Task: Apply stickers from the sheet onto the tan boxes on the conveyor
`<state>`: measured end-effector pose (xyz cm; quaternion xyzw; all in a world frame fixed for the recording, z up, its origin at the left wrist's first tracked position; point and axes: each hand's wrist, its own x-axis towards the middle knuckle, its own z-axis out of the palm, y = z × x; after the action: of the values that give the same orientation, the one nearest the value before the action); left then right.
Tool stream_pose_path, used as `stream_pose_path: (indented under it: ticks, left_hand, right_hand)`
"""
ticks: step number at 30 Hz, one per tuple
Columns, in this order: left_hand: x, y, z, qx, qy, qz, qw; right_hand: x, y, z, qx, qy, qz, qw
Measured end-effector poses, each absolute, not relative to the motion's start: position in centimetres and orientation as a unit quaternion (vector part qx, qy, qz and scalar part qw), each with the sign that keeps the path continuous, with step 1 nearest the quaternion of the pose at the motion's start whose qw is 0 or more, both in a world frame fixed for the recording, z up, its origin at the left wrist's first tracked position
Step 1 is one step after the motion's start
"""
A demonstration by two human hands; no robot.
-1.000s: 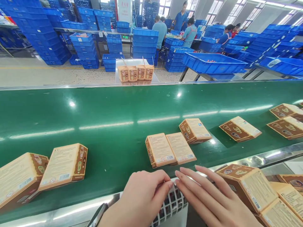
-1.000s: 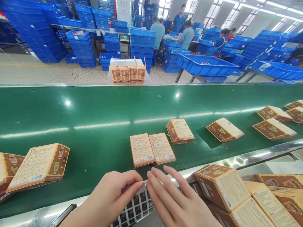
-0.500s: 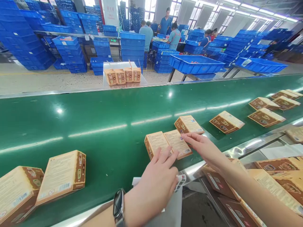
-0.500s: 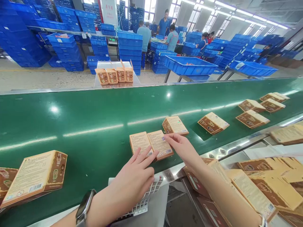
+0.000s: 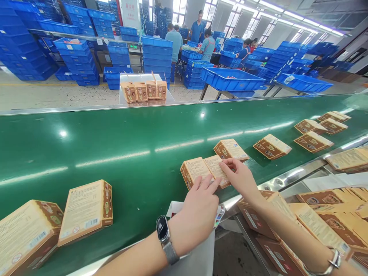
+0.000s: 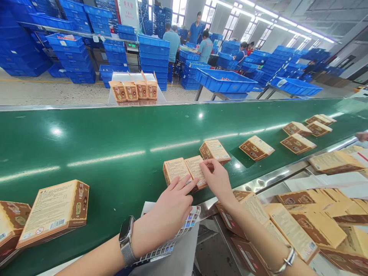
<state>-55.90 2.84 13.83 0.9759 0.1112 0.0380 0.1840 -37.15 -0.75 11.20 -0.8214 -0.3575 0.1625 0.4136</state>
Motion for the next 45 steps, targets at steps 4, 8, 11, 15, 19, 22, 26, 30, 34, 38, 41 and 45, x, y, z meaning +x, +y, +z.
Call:
stream_pose_path:
  ticks: [4,8,11,15,19,22,26,30,34,38,41,45]
  left_hand:
    - [-55.1,3.1,13.9,0.967,0.111,0.041,0.224]
    - [-55.4,3.6,14.7,0.956,0.112,0.061,0.262]
    - [-56.6,3.8,15.9,0.936,0.154,0.064,0.309]
    - [-57.9,4.0,17.3,0.917,0.208,0.067,0.333]
    - [-58.0,3.8,17.7,0.888,0.229,0.083,0.389]
    - [-57.6,3.5,17.6,0.886,0.225,0.1,0.393]
    - [-57.1,3.3,17.5,0.89,0.236,0.09,0.378]
    - [-56.4,3.2,17.6,0.892,0.243,0.079,0.373]
    - [-55.5,3.3,17.7,0.877,0.262,0.078,0.395]
    - [-54.8,3.7,17.6,0.87,0.269,0.071,0.407]
    - [-54.3,4.2,17.1,0.885,0.254,0.076,0.384]
    - [-52.7,4.7,15.5,0.922,0.16,0.097,0.34]
  right_hand:
    - [-36.2,-0.1,11.6,-0.827,-0.376,0.105,0.405]
    - [-35.6,-0.4,14.6,-0.807,-0.437,0.076,0.39]
    - [-36.5,-2.7,17.8,-0.747,-0.559,0.13,0.336]
    - [-38.2,-6.2,20.5,-0.678,-0.65,0.249,0.237]
    - [-39.1,-7.2,20.8,-0.655,-0.688,0.185,0.255]
    - [-39.4,-7.1,20.8,-0.638,-0.713,0.142,0.253]
    - [-39.5,-7.3,20.7,-0.617,-0.742,0.062,0.255]
    - [-39.1,-7.5,20.1,-0.578,-0.78,-0.065,0.233]
    - [-38.8,-7.3,19.6,-0.533,-0.804,-0.159,0.21]
    - [-37.9,-7.4,19.4,-0.565,-0.784,-0.088,0.241]
    - [-35.9,-7.0,19.6,-0.656,-0.69,0.058,0.3]
    - [-31.8,-5.0,19.4,-0.748,-0.453,0.336,0.349]
